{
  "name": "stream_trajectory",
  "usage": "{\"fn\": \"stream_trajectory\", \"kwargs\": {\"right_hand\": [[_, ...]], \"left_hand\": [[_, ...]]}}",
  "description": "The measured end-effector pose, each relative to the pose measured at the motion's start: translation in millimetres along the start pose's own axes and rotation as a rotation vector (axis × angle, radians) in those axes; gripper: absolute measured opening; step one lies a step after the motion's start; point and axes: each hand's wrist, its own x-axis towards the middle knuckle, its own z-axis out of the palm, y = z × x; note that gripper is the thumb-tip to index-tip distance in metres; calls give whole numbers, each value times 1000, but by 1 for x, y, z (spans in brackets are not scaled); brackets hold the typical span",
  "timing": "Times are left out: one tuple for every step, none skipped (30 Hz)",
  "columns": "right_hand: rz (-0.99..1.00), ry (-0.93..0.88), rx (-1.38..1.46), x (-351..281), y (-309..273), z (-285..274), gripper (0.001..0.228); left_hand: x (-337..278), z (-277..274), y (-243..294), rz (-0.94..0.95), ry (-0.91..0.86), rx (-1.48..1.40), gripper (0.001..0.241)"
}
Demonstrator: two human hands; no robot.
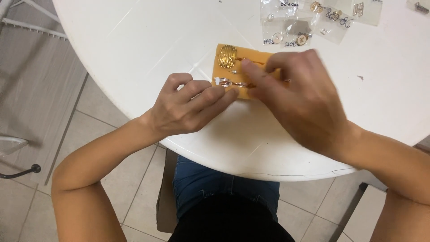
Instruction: Organizing various pieces of jewelry by inserting them into a yellow foam block for display or storage.
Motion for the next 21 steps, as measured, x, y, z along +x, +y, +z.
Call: {"fn": "stream_trajectory", "kwargs": {"right_hand": [[64, 44, 83, -7, 6, -2, 32], [65, 44, 82, -17, 11, -5, 32], [140, 90, 108, -26, 14, -9, 34], [214, 136, 133, -35, 18, -13, 35], [217, 135, 133, -40, 20, -10, 35], [219, 118, 132, -45, 22, -6, 32], [222, 104, 129, -51, 24, -3, 28], [227, 107, 125, -53, 23, 0, 28], [242, 114, 168, -56, 22, 4, 29], [256, 120, 210, -58, 21, 8, 31], [262, 124, 208, -60, 22, 9, 31], [265, 128, 242, -61, 24, 9, 43], [266, 134, 278, -63, 25, 10, 55], [271, 140, 277, -60, 25, 8, 55], [299, 69, 313, -56, 25, 6, 79], [326, -3, 349, -52, 26, 4, 103], [329, 7, 344, -50, 27, 6, 103], [322, -14, 352, -47, 29, 7, 106], [309, -31, 359, -43, 31, 10, 109], [305, -17, 354, -42, 31, 14, 109], [287, -35, 355, -40, 33, 18, 109]], "left_hand": [[-2, -1, 0, -19, -10, -31, 14], [-3, 0, 0, -18, -10, -32, 14], [-4, 0, 0, -43, 1, -30, 18], [-5, 1, -1, -68, 12, -28, 28], [-5, 1, 0, -67, 12, -31, 28], [-4, 1, 0, -60, -15, -30, 30], [-3, 2, -1, -48, -39, -28, 32], [0, 3, 0, -42, -37, -31, 32], [2, 4, 1, -59, -38, -48, 30], [5, 4, 1, -76, -38, -66, 29], [9, 2, 0, -69, -38, -70, 29], [14, 0, 0, -124, -93, -125, 30], [19, -3, 0, -179, -149, -177, 33], [21, -3, 0, -171, -151, -178, 33], [23, -3, -1, -164, -179, -169, 34], [26, -3, -1, -156, -208, -159, 36], [26, -2, -3, -145, -205, -157, 36], [26, -2, -5, -218, -269, -294, 52], [27, -1, -9, -291, -330, -423, 72], [27, 2, -15, -280, -327, -413, 72], [28, 4, -20, -401, -415, -626, 90]]}}
